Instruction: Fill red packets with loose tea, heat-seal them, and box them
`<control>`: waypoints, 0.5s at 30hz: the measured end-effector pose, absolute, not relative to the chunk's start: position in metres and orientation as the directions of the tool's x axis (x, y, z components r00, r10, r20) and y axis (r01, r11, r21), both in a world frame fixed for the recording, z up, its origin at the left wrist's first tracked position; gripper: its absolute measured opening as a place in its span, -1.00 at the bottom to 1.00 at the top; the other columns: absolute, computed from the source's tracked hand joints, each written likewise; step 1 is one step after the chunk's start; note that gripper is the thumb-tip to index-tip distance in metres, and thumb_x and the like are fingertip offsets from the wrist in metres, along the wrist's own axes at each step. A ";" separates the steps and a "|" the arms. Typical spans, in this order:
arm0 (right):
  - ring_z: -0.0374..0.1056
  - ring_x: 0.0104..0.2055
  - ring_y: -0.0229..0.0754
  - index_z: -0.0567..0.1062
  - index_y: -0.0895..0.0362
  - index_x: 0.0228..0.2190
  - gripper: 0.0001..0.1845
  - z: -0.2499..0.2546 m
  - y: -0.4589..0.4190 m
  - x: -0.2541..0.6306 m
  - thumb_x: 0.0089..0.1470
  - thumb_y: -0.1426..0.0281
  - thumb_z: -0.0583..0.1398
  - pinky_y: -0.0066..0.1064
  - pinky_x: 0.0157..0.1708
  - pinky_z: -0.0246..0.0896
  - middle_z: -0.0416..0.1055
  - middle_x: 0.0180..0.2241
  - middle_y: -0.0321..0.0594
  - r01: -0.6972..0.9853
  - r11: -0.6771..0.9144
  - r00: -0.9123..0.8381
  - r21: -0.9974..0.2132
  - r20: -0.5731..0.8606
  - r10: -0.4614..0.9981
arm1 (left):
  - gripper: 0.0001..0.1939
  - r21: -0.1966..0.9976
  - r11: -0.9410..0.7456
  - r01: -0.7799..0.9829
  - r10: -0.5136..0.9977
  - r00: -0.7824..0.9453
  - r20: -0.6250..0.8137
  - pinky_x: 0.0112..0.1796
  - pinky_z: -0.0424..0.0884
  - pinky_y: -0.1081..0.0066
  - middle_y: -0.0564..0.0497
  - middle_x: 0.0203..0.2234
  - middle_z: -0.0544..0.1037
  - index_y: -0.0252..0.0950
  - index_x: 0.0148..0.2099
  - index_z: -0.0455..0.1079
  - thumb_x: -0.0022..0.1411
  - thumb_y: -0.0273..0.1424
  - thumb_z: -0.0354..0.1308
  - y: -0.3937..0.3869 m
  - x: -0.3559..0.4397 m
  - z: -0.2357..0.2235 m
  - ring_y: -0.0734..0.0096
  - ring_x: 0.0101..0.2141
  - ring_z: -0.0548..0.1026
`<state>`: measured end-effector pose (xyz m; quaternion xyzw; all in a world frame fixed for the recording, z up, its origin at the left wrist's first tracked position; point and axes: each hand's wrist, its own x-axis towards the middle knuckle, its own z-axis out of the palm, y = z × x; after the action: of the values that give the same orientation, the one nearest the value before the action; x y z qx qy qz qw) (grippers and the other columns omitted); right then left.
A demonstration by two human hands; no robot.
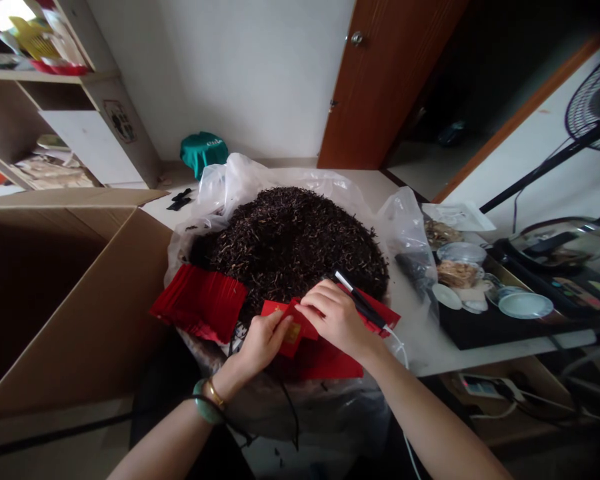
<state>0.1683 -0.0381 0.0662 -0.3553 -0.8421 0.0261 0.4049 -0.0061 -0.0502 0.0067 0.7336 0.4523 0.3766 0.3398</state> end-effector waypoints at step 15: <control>0.37 -0.34 -0.13 0.42 0.08 -0.60 -0.76 0.063 -0.041 0.172 0.02 0.31 0.30 -0.30 -0.24 0.31 0.39 -0.59 -0.31 0.686 0.473 -0.360 -0.553 0.306 0.881 | -0.52 0.905 -0.317 0.285 0.928 0.288 0.234 -0.57 0.20 0.57 0.06 -0.66 0.39 -0.38 -0.42 0.47 0.28 -0.09 -0.02 -0.044 -0.012 0.007 0.56 -0.62 0.25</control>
<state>0.1716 -0.0408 0.0633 -0.4853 -0.8074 0.1679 0.2906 -0.0122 -0.0435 0.0071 0.7001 0.4332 0.4101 0.3924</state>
